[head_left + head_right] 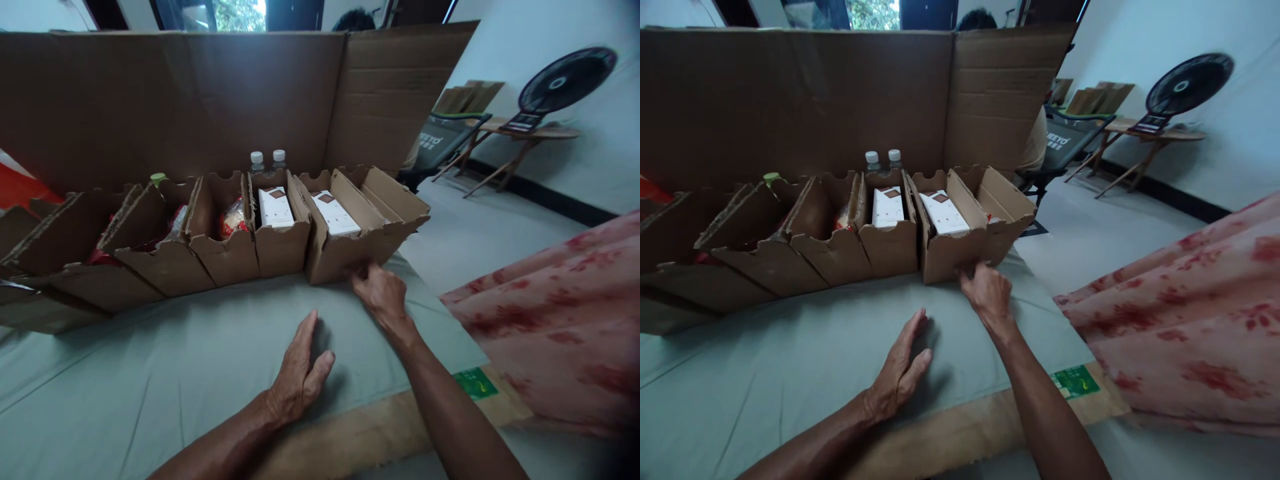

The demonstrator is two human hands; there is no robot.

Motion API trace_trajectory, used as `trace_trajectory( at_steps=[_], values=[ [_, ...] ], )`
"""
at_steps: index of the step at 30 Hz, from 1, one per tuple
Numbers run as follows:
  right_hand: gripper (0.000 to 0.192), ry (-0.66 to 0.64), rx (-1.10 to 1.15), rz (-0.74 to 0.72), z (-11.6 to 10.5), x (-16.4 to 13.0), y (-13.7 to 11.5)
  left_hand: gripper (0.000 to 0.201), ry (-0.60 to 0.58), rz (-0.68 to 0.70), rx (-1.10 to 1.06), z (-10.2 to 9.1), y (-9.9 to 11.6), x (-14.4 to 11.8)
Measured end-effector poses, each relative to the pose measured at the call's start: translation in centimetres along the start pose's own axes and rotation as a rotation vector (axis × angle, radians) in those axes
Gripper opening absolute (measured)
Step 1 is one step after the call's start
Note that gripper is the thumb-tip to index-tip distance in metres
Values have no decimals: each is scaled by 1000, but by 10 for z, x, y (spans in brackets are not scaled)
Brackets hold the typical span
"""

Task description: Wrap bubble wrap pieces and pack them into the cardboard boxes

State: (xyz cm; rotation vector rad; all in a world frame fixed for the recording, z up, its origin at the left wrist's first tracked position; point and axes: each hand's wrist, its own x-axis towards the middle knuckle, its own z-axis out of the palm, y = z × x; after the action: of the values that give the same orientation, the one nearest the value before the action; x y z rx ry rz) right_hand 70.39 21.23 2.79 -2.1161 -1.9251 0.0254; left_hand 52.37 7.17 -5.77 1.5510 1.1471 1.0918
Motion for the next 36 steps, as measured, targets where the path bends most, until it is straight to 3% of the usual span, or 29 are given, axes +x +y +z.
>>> trace_trajectory(
  at_steps=[2, 7, 11, 14, 18, 21, 24, 26, 28, 30, 34, 36],
  values=[
    [31, 39, 22, -33, -2, 4, -5, 70, -1, -3, 18, 0, 0, 0],
    [28, 177, 273, -347, 13, 5, -8, 69, 0, 1, 51, 1, 2, 2],
    [34, 171, 305, -387, 24, 7, -2, 69, 2, -17, 63, 0, 3, 3],
    [36, 177, 366, -408, 17, 1, -5, 71, -17, -24, 63, -1, 4, 3],
    [46, 152, 487, -455, -17, -5, -52, 71, 13, 7, 43, -1, 4, 7],
    [59, 21, 316, -488, -42, 6, -109, 70, 56, 11, 3, 2, 5, 12],
    [42, -51, 107, -459, -54, 19, -149, 73, 109, -50, -29, 1, 11, 10],
    [35, -41, 77, -451, -58, 14, -154, 75, 156, -98, -34, -5, 17, 1],
    [35, -22, 75, -442, -61, -6, -140, 75, 209, -118, -34, -17, 24, -18],
    [33, -11, 106, -465, -66, -38, -110, 71, 279, -117, -23, -33, 31, -42],
    [24, -18, 317, -606, -85, -110, -20, 66, 429, -102, 34, -69, 42, -84],
    [22, 31, 402, -584, -95, -139, 26, 67, 465, -96, 65, -84, 48, -93]
  ],
)
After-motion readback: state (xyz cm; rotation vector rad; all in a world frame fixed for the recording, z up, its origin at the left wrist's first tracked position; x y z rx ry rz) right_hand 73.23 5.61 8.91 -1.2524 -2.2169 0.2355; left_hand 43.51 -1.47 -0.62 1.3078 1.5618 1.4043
